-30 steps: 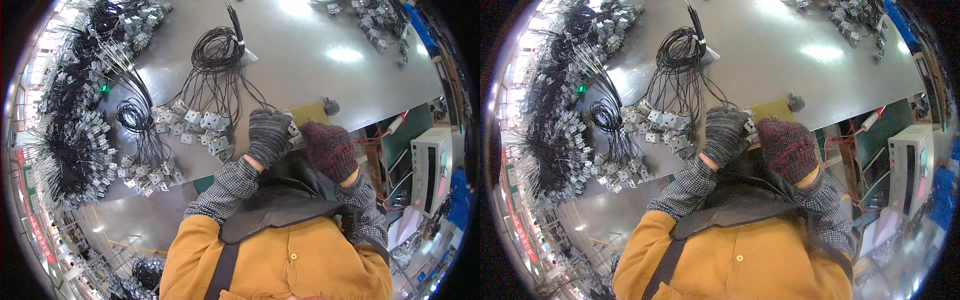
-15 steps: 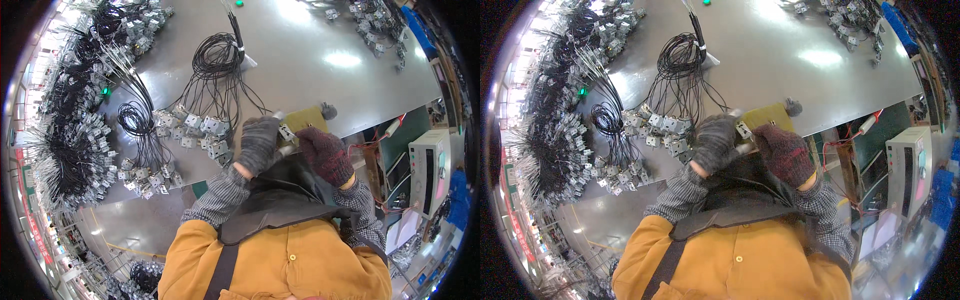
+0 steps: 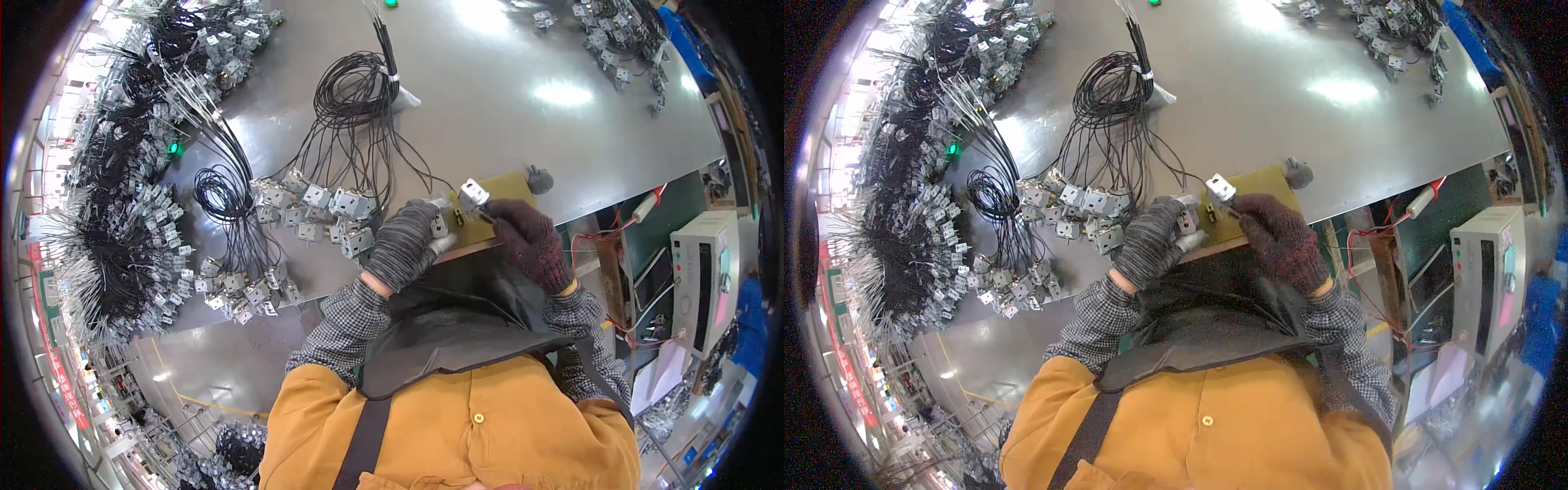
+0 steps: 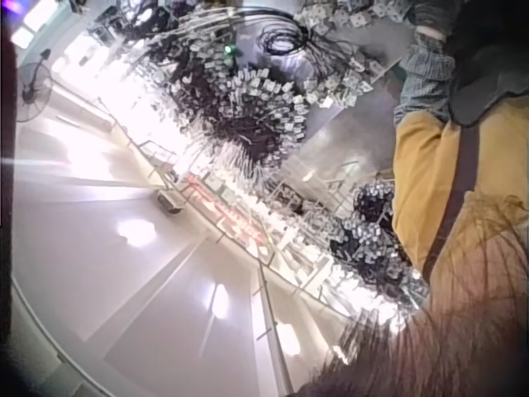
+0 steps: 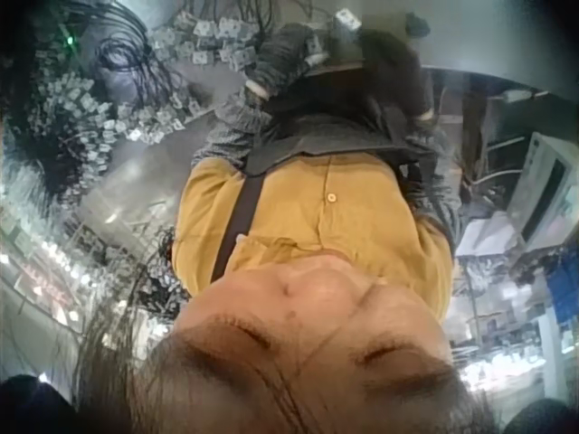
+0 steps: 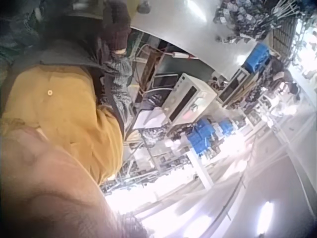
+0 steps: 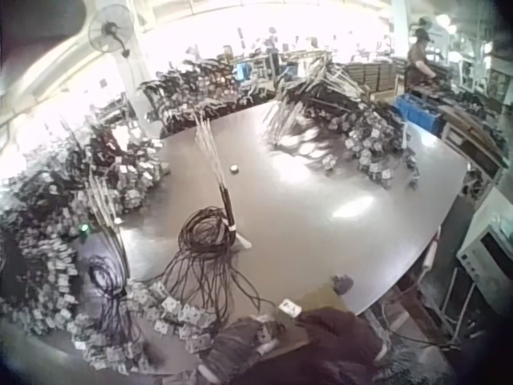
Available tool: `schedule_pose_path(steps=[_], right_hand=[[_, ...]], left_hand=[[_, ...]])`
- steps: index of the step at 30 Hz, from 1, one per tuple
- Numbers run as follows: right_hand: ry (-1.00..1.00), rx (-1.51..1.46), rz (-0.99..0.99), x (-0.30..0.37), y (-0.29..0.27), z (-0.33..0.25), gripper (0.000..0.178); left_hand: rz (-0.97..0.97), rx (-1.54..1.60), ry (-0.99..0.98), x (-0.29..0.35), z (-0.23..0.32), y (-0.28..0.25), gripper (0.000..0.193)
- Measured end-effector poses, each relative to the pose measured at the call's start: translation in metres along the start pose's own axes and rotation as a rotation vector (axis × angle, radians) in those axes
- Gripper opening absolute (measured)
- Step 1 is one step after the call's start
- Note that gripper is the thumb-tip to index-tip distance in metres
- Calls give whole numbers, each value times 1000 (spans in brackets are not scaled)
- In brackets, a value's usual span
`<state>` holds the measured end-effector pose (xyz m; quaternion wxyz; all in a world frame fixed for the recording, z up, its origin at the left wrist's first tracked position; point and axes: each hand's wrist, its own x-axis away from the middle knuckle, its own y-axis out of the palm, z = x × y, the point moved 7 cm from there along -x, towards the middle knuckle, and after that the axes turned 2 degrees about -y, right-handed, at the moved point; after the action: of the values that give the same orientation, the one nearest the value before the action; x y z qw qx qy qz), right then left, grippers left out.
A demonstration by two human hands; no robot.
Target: Manually organizing and assembling electronic wire harnesses on a jig at a production workbench.
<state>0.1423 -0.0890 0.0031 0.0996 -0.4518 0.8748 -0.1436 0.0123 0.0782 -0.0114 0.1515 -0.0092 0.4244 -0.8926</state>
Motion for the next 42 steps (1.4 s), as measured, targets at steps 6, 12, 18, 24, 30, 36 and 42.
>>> schedule_pose_path(steps=[6,12,18,24,30,36,42], right_hand=[[44,69,116,-3,-6,4,22],[13,198,108,-1,-4,-4,18],[-146,424,109,3,-9,-53,13],[-148,748,-24,-3,2,-55,12],[-149,751,-37,-3,3,-50,12],[-163,730,-38,-2,-1,-54,12],[-172,714,-26,-3,-3,-54,12]], left_hand=[[34,104,-99,-27,-5,-2,52],[-50,-108,44,-39,22,4,55],[84,-154,100,-34,36,7,57],[35,-129,48,-37,32,18,59],[61,-143,43,-36,29,24,61],[-8,-163,35,-40,35,20,60],[28,-136,67,-41,32,25,61]])
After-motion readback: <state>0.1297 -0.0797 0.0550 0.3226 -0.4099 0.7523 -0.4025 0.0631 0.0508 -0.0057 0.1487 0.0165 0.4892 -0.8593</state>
